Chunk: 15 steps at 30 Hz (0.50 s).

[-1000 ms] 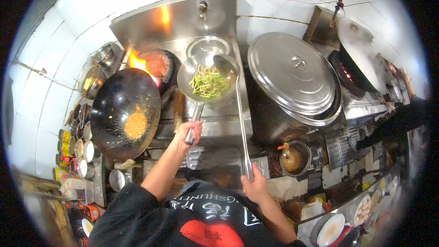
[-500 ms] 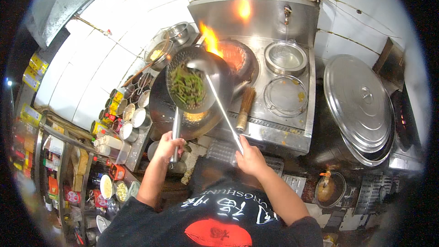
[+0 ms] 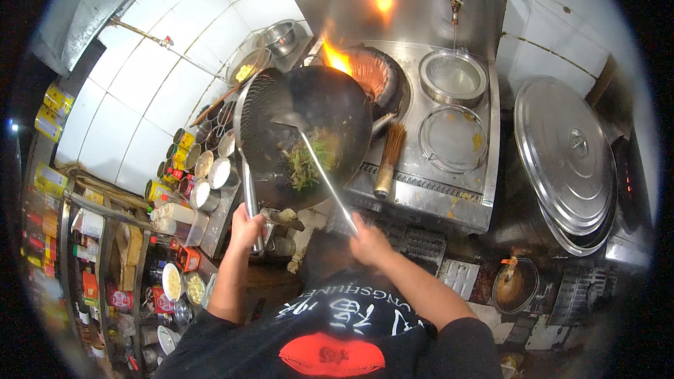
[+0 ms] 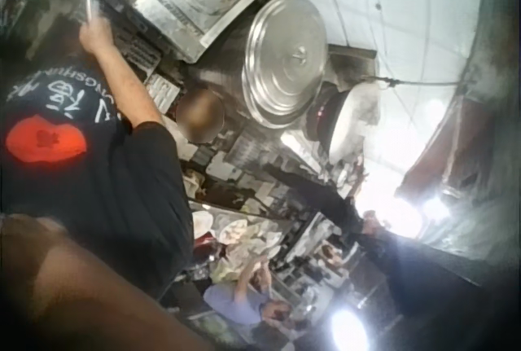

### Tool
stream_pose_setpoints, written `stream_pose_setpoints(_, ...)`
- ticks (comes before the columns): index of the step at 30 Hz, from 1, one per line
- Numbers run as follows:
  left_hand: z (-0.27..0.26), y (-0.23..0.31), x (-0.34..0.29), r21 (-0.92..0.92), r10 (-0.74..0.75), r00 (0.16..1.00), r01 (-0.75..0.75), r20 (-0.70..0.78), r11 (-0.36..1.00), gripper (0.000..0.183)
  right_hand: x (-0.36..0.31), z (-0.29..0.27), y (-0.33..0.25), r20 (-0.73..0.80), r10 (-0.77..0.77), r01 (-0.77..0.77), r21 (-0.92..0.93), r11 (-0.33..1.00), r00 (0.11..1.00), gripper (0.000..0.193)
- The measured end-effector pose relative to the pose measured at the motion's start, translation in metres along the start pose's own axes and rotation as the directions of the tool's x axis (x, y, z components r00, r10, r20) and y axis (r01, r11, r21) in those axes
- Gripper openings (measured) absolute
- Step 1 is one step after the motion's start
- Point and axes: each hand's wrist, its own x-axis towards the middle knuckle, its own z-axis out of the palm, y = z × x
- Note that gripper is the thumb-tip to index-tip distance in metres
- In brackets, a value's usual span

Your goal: The person stir-fries noodles in a wok over a high flame, adding seasonings and vegetables from nearby containers. They use a ladle to toss the noodles and incorporate ingredients, then transfer the cooked noodles into a serving bowl.

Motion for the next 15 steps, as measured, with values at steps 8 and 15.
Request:
stream_pose_setpoints(8, 0.026, 0.01, -0.003, 0.084, 0.078, 0.994, -0.071, -0.079, 0.994, 0.018, 0.004, -0.007, -0.006, -0.026, -0.052, 0.051, -0.043, 0.998, 0.998, 0.069)
stream_pose_setpoints(15, 0.072, 0.037, -0.015, -0.123, 0.138, 0.987, -0.147, -0.083, 0.981, 0.019, -0.042, -0.024, 0.008, -0.234, -0.018, 0.034, 0.062, 0.997, 0.972, 0.058)
